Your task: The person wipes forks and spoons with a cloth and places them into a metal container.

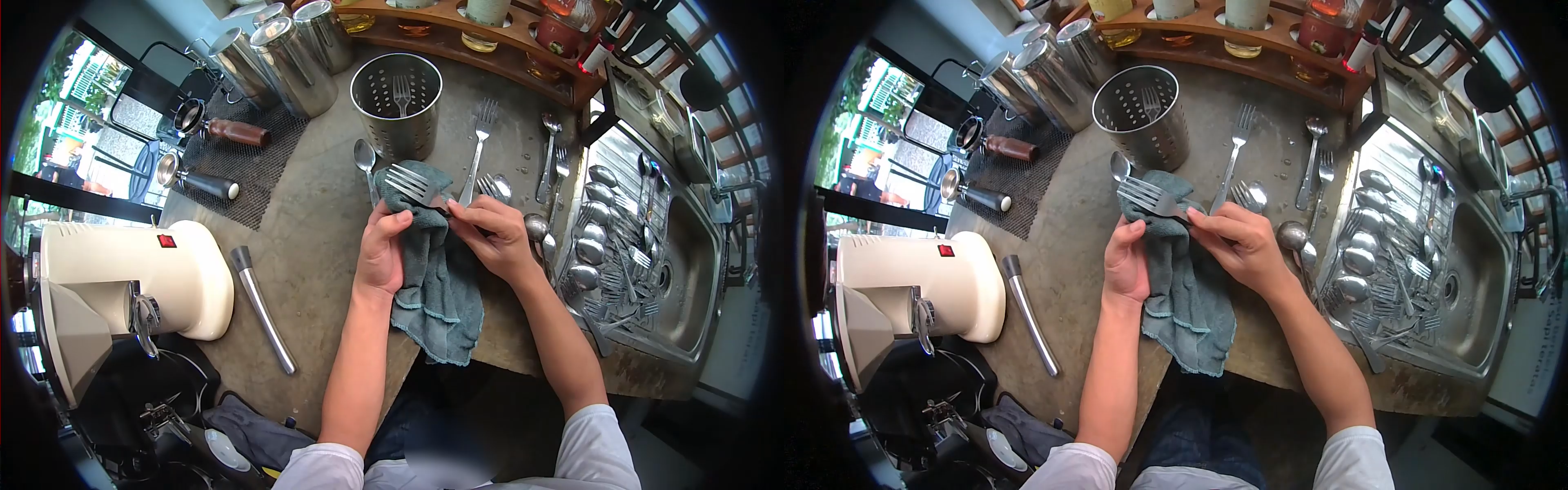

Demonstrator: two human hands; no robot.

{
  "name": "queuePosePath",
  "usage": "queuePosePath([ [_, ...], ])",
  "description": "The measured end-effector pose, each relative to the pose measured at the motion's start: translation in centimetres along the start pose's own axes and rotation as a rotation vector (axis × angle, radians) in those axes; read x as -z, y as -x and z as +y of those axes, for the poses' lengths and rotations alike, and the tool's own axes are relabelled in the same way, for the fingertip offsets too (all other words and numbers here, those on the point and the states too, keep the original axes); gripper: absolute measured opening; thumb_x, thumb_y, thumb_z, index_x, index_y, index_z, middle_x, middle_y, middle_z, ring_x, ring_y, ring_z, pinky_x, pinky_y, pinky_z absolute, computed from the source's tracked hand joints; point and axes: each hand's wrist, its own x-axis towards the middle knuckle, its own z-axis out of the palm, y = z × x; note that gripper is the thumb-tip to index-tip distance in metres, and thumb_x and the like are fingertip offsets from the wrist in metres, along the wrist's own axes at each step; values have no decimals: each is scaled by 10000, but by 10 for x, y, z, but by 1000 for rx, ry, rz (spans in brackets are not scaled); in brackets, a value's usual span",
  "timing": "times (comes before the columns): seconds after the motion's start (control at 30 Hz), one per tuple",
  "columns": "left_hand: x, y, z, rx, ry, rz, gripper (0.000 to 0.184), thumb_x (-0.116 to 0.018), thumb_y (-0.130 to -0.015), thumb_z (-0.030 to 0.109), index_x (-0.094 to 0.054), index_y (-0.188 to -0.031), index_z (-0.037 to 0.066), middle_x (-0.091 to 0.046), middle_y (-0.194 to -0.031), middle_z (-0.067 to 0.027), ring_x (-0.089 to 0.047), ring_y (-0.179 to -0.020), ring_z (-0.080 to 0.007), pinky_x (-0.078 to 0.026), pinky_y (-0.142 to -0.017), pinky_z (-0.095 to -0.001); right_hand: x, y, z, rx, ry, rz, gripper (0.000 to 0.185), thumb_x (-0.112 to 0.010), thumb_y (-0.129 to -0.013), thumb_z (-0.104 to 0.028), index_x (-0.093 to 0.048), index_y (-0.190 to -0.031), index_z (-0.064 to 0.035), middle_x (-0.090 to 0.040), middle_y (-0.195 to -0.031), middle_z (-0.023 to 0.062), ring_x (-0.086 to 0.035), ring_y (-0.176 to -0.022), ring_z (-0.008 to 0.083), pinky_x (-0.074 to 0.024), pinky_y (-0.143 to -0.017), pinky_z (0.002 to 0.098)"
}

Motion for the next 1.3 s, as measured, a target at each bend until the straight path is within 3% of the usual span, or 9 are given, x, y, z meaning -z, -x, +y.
queuePosePath([
  [0.27,-3,0,-3,-68,-213,33,344,-532,-812,112,-529,-1147,35,-609,-1044,-69,-584,-955,-174,-445,-895,-308,0,0,0,7,15,16,304,-683,-746,53,-663,-1034,-41,-533,-682,51,-503,-575,126,-379,-517,239],
  [0.5,-7,-1,-1,-30,-63,41,323,-513,-815,116,-531,-1127,32,-609,-1034,-67,-572,-977,-170,-435,-902,-313,-1,-1,-2,21,-10,3,311,-685,-751,24,-662,-1048,-67,-495,-669,56,-474,-557,153,-386,-513,262],
  [0.93,-3,-2,-1,3,-74,54,339,-524,-807,119,-544,-1128,10,-618,-1044,-79,-586,-965,-177,-445,-900,-316,-1,0,-2,-25,6,3,291,-683,-753,29,-667,-1030,-57,-516,-679,56,-489,-564,144,-387,-518,252],
  [1.03,2,-1,1,16,-1,-21,352,-524,-799,124,-542,-1129,5,-618,-1055,-93,-586,-976,-193,-445,-904,-327,-1,0,-2,-21,25,-16,288,-681,-750,49,-667,-1023,-43,-551,-695,52,-513,-578,128,-389,-526,237],
  [1.3,4,2,5,3,162,21,371,-518,-795,188,-556,-1110,-3,-630,-1051,-116,-594,-974,-246,-431,-929,-373,-1,0,-2,-17,27,-26,284,-695,-744,39,-671,-1015,-45,-552,-690,51,-511,-577,127,-381,-516,239],
])
